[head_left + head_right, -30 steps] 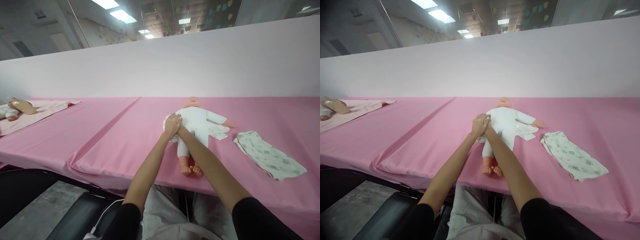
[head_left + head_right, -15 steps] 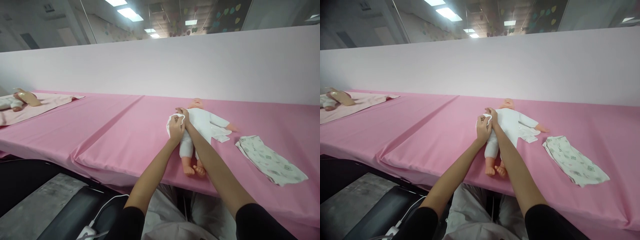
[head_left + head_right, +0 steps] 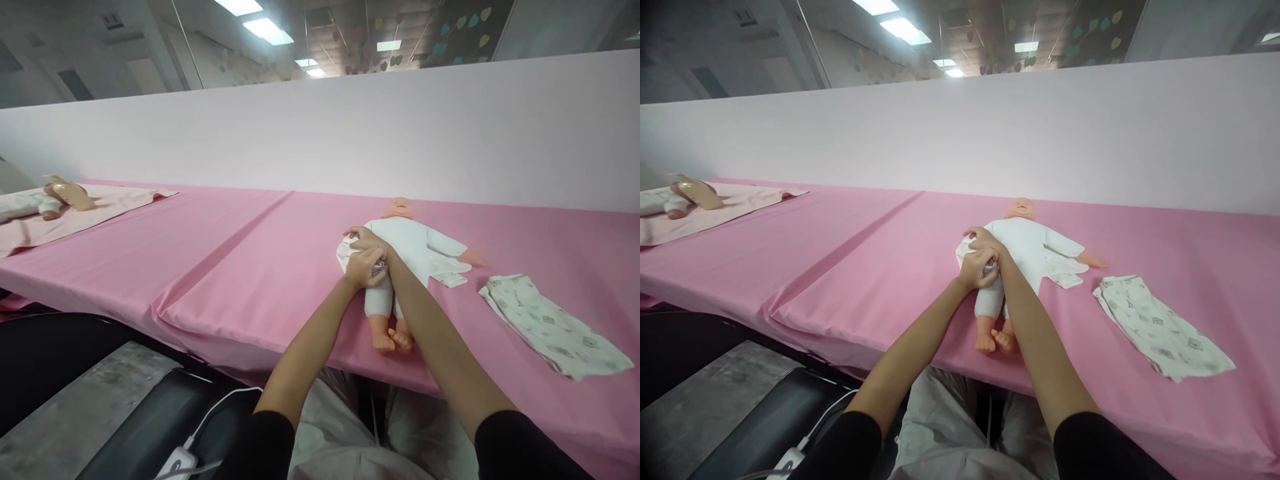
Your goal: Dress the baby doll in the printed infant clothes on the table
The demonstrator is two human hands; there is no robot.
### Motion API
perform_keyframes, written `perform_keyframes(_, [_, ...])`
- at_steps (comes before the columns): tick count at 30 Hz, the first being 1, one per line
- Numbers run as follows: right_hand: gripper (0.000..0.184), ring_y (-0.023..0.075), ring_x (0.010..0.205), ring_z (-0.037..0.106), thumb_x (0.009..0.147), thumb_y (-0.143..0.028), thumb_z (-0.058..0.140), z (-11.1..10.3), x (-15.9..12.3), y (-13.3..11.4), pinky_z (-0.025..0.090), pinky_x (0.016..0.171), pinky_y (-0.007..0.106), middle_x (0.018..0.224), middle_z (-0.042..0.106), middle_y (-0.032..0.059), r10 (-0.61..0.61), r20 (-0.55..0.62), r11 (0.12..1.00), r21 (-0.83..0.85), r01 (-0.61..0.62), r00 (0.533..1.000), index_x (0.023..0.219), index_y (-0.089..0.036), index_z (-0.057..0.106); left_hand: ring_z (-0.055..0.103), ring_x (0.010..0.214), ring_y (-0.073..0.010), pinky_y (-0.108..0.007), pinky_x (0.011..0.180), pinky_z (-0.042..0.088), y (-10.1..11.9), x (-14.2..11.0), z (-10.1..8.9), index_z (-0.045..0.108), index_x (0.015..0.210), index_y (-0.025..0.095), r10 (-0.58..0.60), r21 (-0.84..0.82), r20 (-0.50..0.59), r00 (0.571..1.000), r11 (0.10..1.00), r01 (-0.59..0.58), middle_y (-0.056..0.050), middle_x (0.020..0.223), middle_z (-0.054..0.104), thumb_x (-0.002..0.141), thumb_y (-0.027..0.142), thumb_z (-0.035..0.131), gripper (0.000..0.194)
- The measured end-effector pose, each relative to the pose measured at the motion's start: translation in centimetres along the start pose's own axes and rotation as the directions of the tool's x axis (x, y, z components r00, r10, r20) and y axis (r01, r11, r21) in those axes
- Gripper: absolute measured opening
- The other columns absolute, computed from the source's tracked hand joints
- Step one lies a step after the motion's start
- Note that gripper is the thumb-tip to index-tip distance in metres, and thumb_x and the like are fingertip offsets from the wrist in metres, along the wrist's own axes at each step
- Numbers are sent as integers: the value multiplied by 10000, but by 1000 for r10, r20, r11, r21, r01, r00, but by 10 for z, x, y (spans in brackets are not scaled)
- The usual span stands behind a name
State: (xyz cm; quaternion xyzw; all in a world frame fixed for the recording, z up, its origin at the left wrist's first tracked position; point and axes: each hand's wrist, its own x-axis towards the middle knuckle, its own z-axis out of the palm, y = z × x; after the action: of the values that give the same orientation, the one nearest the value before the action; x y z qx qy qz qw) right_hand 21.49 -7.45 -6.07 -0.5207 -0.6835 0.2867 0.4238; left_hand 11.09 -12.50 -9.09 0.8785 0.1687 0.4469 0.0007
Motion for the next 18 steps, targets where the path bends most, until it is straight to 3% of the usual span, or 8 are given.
perform_keyframes(3, [282, 157, 883, 598, 652, -95, 517, -4, 7, 1, 459, 863, 280, 941, 651, 30, 24, -137, 999, -39, -30, 990, 895, -167, 639, 517, 629, -127, -252, 547, 391, 4, 1, 0, 500, 782, 195, 5, 26, -58, 998, 1000, -3, -27, 760, 586, 769, 310, 470, 120])
perform_keyframes(6, [278, 153, 908, 597, 660, -75, 432, -9, 16, 3, 437, 910, 287, 956, 663, 64, 65, -381, 998, 40, -54, 922, 834, -133, 642, 509, 636, -108, -239, 562, 390, 5, 3, 0, 514, 798, 192, -94, 24, -192, 977, 995, 101, -31, 836, 580, 803, 309, 482, 122])
perform_keyframes(9, [329, 155, 892, 597, 637, -74, 416, -15, 20, 4, 459, 870, 284, 955, 663, 78, 151, -535, 975, 221, -35, 831, 873, -120, 640, 524, 699, -114, -242, 646, 414, -2, 6, 0, 528, 830, 194, -312, -15, -337, 888, 945, 326, -35, 876, 570, 853, 261, 438, 114])
perform_keyframes(12, [438, 144, 790, 598, 640, -95, 427, -19, 18, 2, 495, 742, 262, 920, 648, 59, 305, -561, 893, 448, -27, 770, 1038, -132, 606, 533, 891, -166, -290, 805, 423, -15, 5, -3, 542, 897, 193, -490, -37, -431, 758, 849, 528, -60, 935, 568, 851, 183, 402, 147])
perform_keyframes(15, [503, 126, 720, 583, 663, -115, 425, -23, 15, 1, 487, 665, 228, 856, 627, 29, 393, -547, 824, 566, -19, 739, 1146, -155, 559, 501, 1047, -225, -365, 909, 392, -29, 0, -6, 527, 1032, 170, -605, 1, -422, 675, 744, 668, -104, 1073, 557, 803, 146, 434, 248])
perform_keyframes(18, [461, 121, 737, 579, 702, -159, 421, -26, 15, 5, 476, 657, 214, 900, 625, 27, 394, -568, 833, 554, -18, 723, 1140, -165, 565, 563, 976, -237, -360, 843, 421, -39, -4, -8, 526, 1070, 170, -725, -24, -259, 639, 666, 746, -108, 1018, 606, 814, 198, 448, 269])
